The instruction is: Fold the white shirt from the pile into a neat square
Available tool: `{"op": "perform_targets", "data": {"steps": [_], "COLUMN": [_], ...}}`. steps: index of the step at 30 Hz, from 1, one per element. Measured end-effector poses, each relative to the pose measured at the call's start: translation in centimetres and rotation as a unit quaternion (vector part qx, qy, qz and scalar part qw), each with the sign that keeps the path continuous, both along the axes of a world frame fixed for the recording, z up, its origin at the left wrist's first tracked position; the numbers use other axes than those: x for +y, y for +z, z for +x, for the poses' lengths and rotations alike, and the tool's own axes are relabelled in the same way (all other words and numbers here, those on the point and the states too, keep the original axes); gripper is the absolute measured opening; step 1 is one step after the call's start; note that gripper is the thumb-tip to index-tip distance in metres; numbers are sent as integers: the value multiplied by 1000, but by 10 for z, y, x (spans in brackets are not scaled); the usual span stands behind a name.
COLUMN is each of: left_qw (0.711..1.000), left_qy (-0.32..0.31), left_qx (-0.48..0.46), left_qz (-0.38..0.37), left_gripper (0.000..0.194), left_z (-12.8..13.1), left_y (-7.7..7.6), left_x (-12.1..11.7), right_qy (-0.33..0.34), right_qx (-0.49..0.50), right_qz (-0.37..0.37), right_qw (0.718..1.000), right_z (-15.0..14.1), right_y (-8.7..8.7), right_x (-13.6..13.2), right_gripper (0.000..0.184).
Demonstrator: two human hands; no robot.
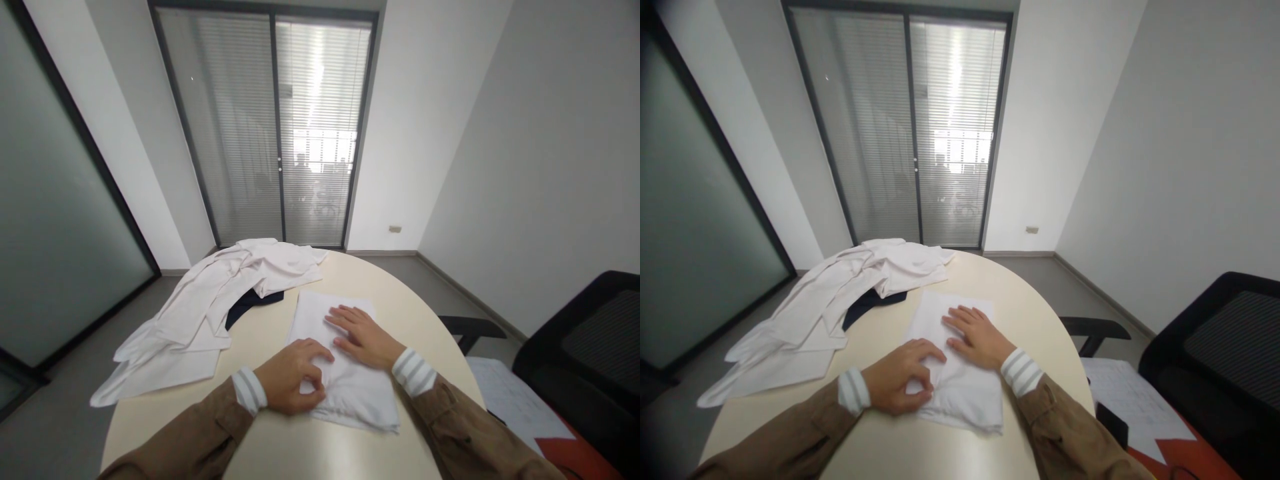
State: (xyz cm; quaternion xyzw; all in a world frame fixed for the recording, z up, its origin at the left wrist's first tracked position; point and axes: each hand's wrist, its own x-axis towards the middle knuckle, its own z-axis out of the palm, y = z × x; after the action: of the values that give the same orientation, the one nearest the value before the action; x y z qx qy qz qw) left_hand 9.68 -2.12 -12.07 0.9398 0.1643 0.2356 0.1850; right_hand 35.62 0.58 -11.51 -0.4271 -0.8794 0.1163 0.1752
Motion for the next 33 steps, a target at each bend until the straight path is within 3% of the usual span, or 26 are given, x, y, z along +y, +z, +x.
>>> {"op": "perform_targets", "data": {"steps": [3, 5, 8, 10, 12, 15, 18, 24, 28, 33], "left_qw": [998, 994, 994, 993, 988, 973, 958, 937, 924, 924], "left_qy": [-41, -39, 43, 113, 157, 207, 249, 334, 377, 378], "left_qx": [-3, 6, -12, -21, 12, 98, 140, 89, 18, -51], "left_qz": [-55, -104, -97, -38, 4, 15, 11, 57, 57, 0], "left_gripper": [13, 26, 34, 29, 42, 52, 55, 47, 42, 30], "left_z": [-2, -4, -6, -6, -3, 2, 7, 22, 20, 6], "left_y": [1, 4, 7, 5, -2, -18, -31, -40, -43, -43], "left_x": [2, 6, 22, 40, 59, 81, 88, 85, 100, 120], "right_qy": [-58, -55, -14, 5, -4, -74, -172, -256, -257, -217], "right_qx": [-42, -54, -61, -49, -23, -18, -50, -35, -21, 43], "right_qz": [-35, -51, -54, -44, -18, 12, -16, -57, -72, -10], "right_qw": [997, 996, 997, 998, 1000, 997, 984, 964, 963, 975], "right_z": [1, 2, 4, 2, -2, -5, -1, 14, 18, 23], "right_y": [-11, -15, -12, -8, -6, -12, -27, -51, -50, -43], "right_x": [10, 13, 14, 15, 17, 22, 31, 54, 66, 70], "right_gripper": [64, 71, 74, 64, 53, 55, 67, 72, 66, 47]}}
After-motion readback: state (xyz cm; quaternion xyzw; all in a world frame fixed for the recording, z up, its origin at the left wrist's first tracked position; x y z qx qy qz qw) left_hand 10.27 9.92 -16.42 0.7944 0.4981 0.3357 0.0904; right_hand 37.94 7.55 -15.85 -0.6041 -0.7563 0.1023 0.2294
